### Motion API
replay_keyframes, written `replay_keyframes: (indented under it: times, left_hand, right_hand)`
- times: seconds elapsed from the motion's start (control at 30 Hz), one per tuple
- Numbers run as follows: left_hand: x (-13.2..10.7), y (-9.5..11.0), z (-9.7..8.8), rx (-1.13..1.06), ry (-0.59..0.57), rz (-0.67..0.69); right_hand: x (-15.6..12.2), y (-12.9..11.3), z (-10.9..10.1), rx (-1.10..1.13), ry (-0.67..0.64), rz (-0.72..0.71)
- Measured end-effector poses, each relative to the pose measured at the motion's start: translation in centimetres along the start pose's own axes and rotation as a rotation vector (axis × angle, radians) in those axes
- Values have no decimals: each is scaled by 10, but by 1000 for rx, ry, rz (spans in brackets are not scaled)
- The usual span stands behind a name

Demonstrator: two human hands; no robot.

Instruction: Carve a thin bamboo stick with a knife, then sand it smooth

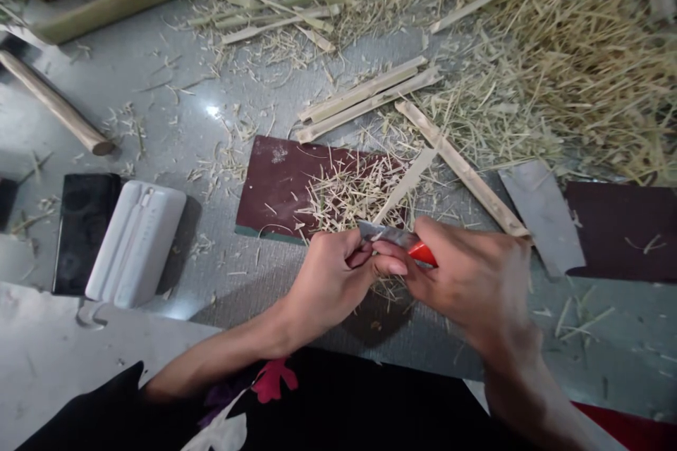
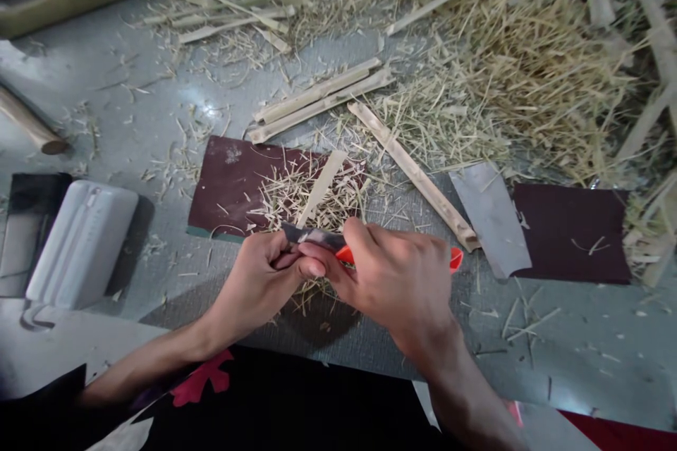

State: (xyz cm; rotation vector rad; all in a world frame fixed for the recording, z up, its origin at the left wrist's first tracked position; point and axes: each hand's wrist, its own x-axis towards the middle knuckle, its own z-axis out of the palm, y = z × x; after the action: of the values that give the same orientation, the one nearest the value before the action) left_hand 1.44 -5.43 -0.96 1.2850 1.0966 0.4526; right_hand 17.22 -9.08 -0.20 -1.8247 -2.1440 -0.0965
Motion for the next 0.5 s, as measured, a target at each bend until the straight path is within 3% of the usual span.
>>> replay_keyframes:
  times: [0.5]
  left_hand:
    - [-1,-6,0,-103,56,-23]
  right_hand:
    - [0,-5,5,-39,-13,-2]
